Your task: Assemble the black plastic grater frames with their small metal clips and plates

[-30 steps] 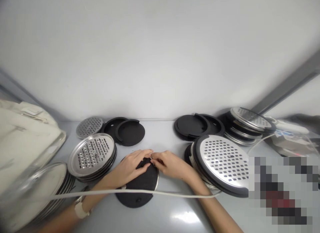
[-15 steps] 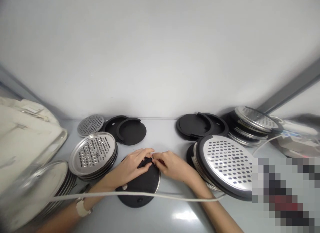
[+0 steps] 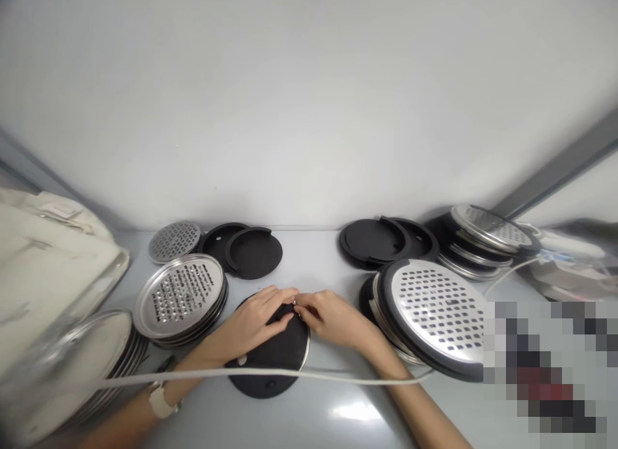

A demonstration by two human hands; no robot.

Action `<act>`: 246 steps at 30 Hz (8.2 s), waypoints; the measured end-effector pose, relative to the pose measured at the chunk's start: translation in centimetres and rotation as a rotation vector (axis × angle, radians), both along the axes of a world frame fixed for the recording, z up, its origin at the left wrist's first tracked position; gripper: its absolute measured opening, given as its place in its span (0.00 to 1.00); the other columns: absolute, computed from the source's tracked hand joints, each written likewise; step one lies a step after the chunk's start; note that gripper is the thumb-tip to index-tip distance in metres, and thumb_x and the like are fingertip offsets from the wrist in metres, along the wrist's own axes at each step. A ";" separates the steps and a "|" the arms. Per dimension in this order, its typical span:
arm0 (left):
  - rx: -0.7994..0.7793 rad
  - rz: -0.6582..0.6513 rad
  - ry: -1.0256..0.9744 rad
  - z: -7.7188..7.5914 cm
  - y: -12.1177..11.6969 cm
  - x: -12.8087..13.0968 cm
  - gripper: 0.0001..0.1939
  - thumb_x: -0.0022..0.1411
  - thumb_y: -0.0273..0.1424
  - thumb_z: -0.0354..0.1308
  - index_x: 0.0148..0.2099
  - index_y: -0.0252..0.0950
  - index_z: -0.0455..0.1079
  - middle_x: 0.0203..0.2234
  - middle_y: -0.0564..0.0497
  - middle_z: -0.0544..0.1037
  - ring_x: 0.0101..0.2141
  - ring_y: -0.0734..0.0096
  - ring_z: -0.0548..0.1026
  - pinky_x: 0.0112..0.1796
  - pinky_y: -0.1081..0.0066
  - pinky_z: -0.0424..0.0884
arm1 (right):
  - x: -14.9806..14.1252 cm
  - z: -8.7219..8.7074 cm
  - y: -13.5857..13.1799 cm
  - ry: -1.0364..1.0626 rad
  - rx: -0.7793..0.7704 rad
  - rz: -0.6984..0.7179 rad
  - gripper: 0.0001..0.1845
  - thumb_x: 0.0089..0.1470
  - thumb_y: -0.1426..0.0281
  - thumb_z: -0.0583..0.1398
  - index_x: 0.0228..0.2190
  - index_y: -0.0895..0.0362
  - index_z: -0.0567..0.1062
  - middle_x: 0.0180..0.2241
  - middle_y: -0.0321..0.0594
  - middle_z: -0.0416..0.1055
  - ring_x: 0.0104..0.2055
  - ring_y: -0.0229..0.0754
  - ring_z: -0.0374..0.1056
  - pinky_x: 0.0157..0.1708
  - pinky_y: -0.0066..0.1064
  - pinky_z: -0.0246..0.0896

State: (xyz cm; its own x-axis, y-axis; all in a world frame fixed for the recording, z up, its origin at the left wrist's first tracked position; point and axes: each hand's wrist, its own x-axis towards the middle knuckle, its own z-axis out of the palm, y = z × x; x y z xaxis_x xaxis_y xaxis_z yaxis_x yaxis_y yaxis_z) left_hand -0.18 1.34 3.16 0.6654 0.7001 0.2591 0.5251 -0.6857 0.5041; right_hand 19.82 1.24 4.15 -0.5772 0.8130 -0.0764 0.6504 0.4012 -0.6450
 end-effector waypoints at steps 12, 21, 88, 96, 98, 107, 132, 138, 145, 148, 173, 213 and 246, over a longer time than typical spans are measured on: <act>0.100 -0.004 0.009 0.0 -0.4 -0.2 0.17 0.63 0.27 0.50 0.54 0.38 0.57 0.43 0.47 0.70 0.47 0.65 0.69 0.48 0.63 0.67 | 0.3 -0.2 0.5 -0.014 0.000 0.055 0.14 0.59 0.68 0.49 0.25 0.59 0.69 0.17 0.30 0.57 0.19 0.31 0.49 0.22 0.25 0.45; 0.096 -0.033 -0.037 -0.8 -0.4 -0.3 0.17 0.62 0.27 0.51 0.53 0.36 0.57 0.45 0.48 0.71 0.46 0.66 0.71 0.47 0.65 0.68 | 0.1 -0.7 -0.3 0.042 0.009 -0.020 0.14 0.56 0.67 0.49 0.23 0.59 0.66 0.18 0.29 0.54 0.22 0.31 0.48 0.23 0.25 0.45; 0.018 -0.319 -0.105 -0.2 -2.2 -0.5 0.15 0.59 0.26 0.54 0.50 0.37 0.63 0.42 0.48 0.72 0.44 0.66 0.71 0.46 0.65 0.68 | -1.3 -3.9 -7.5 0.233 0.255 -0.333 0.17 0.59 0.61 0.48 0.29 0.57 0.70 0.19 0.33 0.59 0.21 0.35 0.53 0.22 0.27 0.46; -0.001 -0.326 -0.139 -0.1 -2.2 -0.4 0.17 0.57 0.24 0.54 0.50 0.37 0.62 0.43 0.47 0.72 0.44 0.66 0.71 0.46 0.65 0.68 | -1.4 -3.7 -7.7 0.189 0.247 -0.294 0.17 0.60 0.63 0.47 0.25 0.57 0.66 0.19 0.33 0.59 0.21 0.35 0.54 0.23 0.28 0.46; -0.011 -0.322 -0.142 -0.1 -2.2 -0.4 0.18 0.57 0.24 0.54 0.51 0.37 0.62 0.43 0.47 0.72 0.43 0.66 0.71 0.46 0.65 0.68 | -1.5 -3.8 -7.7 0.189 0.250 -0.293 0.16 0.60 0.63 0.47 0.25 0.57 0.66 0.19 0.33 0.60 0.21 0.35 0.55 0.23 0.28 0.47; -0.013 -0.322 -0.150 -0.4 -2.0 -0.3 0.17 0.57 0.26 0.55 0.50 0.37 0.63 0.42 0.48 0.72 0.43 0.65 0.71 0.46 0.64 0.68 | -1.5 -4.1 -7.7 0.177 0.276 -0.301 0.16 0.60 0.63 0.48 0.25 0.57 0.66 0.19 0.34 0.61 0.21 0.35 0.54 0.23 0.28 0.46; 0.005 -0.344 -0.129 -0.2 -2.1 -0.3 0.15 0.58 0.24 0.54 0.49 0.37 0.64 0.42 0.49 0.72 0.43 0.67 0.70 0.46 0.66 0.67 | -1.2 -4.6 -7.6 0.094 0.425 -0.329 0.13 0.60 0.67 0.48 0.30 0.57 0.69 0.24 0.39 0.67 0.24 0.37 0.59 0.26 0.29 0.49; 0.026 -0.334 -0.103 -0.4 -2.1 -0.4 0.15 0.58 0.24 0.54 0.49 0.37 0.63 0.42 0.48 0.71 0.43 0.67 0.70 0.46 0.66 0.67 | -1.3 -4.4 -7.8 0.059 0.418 -0.325 0.13 0.61 0.66 0.47 0.28 0.56 0.66 0.24 0.38 0.66 0.24 0.37 0.59 0.26 0.28 0.49; 0.055 -0.345 -0.079 -0.4 -2.2 -0.3 0.15 0.59 0.25 0.53 0.50 0.37 0.63 0.41 0.48 0.71 0.43 0.67 0.70 0.46 0.66 0.67 | -1.4 -4.2 -7.7 -0.112 0.596 -0.381 0.15 0.60 0.68 0.48 0.23 0.56 0.64 0.20 0.38 0.62 0.26 0.39 0.58 0.32 0.31 0.50; 0.043 -0.348 -0.080 -0.2 -2.3 -0.3 0.16 0.60 0.25 0.53 0.51 0.38 0.63 0.43 0.48 0.71 0.45 0.66 0.69 0.47 0.66 0.67 | -1.5 -4.1 -7.9 -0.183 0.680 -0.474 0.15 0.59 0.69 0.48 0.23 0.56 0.64 0.20 0.37 0.62 0.26 0.39 0.57 0.33 0.32 0.49; 0.010 -0.379 -0.053 0.2 -2.4 -0.6 0.12 0.63 0.27 0.51 0.48 0.39 0.68 0.42 0.48 0.72 0.42 0.69 0.71 0.45 0.69 0.67 | 8.6 -6.2 -12.3 -0.061 0.487 -1.183 0.51 0.43 0.47 0.59 0.57 0.66 0.48 0.51 0.64 0.61 0.54 0.62 0.58 0.50 0.52 0.50; -0.007 -0.279 -0.133 -1.0 -1.3 -0.3 0.09 0.65 0.27 0.49 0.43 0.37 0.71 0.38 0.50 0.75 0.41 0.70 0.71 0.45 0.69 0.65 | -1.5 -4.3 -9.7 0.004 0.583 -0.458 0.07 0.60 0.71 0.50 0.36 0.55 0.68 0.35 0.41 0.69 0.39 0.46 0.59 0.41 0.40 0.53; 0.138 -0.161 -0.109 0.2 -2.6 -0.1 0.13 0.67 0.25 0.39 0.50 0.37 0.60 0.43 0.47 0.69 0.46 0.68 0.68 0.47 0.65 0.66 | -1.5 -4.3 -9.5 0.108 0.570 -0.444 0.07 0.60 0.71 0.49 0.34 0.54 0.67 0.33 0.40 0.70 0.37 0.45 0.61 0.40 0.39 0.56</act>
